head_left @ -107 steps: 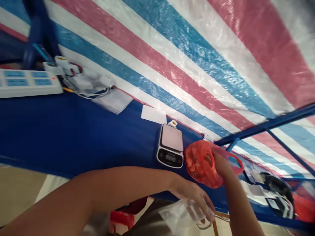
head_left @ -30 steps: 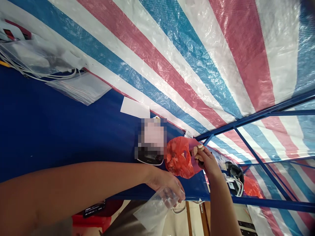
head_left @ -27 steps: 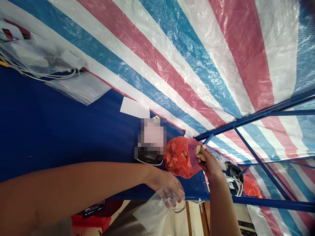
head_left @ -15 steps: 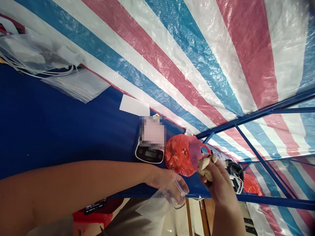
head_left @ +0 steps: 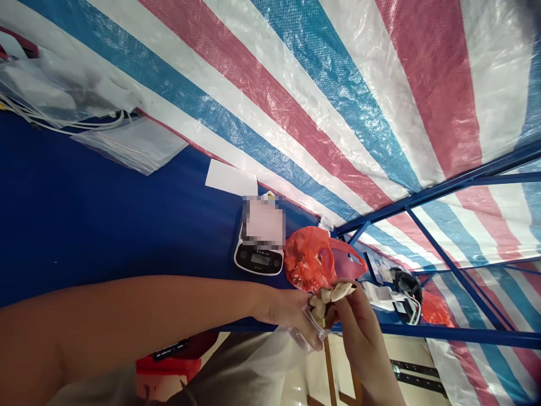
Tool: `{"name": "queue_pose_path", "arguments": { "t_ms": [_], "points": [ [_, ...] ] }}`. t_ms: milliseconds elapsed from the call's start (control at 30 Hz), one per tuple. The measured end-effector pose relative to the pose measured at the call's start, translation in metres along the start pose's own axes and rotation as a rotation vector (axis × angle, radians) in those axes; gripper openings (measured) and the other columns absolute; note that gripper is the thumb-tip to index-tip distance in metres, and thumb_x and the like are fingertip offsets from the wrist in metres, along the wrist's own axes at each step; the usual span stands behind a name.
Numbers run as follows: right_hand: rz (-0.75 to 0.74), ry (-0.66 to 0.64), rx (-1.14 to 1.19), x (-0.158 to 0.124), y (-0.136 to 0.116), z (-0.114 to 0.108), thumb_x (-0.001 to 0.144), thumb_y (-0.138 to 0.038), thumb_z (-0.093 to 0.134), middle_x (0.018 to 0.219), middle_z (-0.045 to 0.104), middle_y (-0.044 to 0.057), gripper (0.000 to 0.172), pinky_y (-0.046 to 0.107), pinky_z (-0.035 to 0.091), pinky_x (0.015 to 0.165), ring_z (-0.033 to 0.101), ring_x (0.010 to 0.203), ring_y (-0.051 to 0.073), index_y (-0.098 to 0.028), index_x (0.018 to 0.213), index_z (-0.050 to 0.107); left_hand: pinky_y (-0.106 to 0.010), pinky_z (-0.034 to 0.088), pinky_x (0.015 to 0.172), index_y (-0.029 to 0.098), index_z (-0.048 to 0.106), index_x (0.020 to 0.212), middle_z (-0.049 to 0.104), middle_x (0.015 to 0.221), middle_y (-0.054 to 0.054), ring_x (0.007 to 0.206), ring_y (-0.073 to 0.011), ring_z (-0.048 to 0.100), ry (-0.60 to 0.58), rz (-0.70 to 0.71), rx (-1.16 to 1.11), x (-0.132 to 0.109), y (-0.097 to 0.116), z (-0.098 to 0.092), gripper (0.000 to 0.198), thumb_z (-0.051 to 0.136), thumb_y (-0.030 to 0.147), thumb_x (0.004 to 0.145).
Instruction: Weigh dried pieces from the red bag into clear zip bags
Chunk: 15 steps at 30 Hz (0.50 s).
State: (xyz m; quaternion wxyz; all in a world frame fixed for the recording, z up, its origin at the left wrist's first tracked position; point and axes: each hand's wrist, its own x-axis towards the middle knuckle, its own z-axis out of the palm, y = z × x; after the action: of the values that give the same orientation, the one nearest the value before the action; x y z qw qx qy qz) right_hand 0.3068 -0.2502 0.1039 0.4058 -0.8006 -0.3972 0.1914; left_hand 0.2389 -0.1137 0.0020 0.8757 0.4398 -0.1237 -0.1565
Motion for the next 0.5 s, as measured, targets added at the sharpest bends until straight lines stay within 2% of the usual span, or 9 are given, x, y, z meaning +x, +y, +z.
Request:
{"name": "queue_pose_path", "arguments": {
  "t_ms": [167, 400, 500],
  "points": [
    [0.023, 0.026, -0.025, -0.0030, -0.0006, -0.0037, 0.095, -0.059, 0.061, 0.099, 0.072, 0.003, 0.033, 0.025, 0.055, 0.072, 0.066, 0.083, 0.018, -0.028, 0.103, 0.068, -0.026, 0.053, 0.075, 0.018, 0.066, 0.081, 0.068, 0.080, 0.006, 0.077, -0.0119, 0.064, 0.003, -0.031, -0.045, 0.0060, -0.0049, -0.0023, 0.061, 0.096, 0.013, 0.028],
    [0.045, -0.058, -0.015, -0.0044, 0.0001, -0.0059, 0.090, -0.060, 0.065, 0.099, 0.073, 0.004, 0.034, 0.028, 0.056, 0.075, 0.068, 0.086, 0.021, -0.028, 0.102, 0.069, -0.025, 0.056, 0.076, 0.017, 0.064, 0.083, 0.069, 0.085, 0.005, 0.078, -0.0109, 0.066, -0.024, -0.052, -0.077, 0.0041, -0.0051, -0.0028, 0.062, 0.095, 0.007, 0.030],
    [0.069, -0.026, -0.022, -0.0051, -0.0013, -0.0089, 0.092, -0.059, 0.064, 0.105, 0.073, 0.003, 0.031, 0.028, 0.056, 0.079, 0.067, 0.090, 0.022, -0.031, 0.105, 0.070, -0.025, 0.057, 0.073, 0.020, 0.065, 0.088, 0.068, 0.088, 0.005, 0.078, -0.0119, 0.066, 0.007, -0.073, -0.078, 0.0042, -0.0045, -0.0034, 0.068, 0.096, 0.008, 0.029]
  ]
}}
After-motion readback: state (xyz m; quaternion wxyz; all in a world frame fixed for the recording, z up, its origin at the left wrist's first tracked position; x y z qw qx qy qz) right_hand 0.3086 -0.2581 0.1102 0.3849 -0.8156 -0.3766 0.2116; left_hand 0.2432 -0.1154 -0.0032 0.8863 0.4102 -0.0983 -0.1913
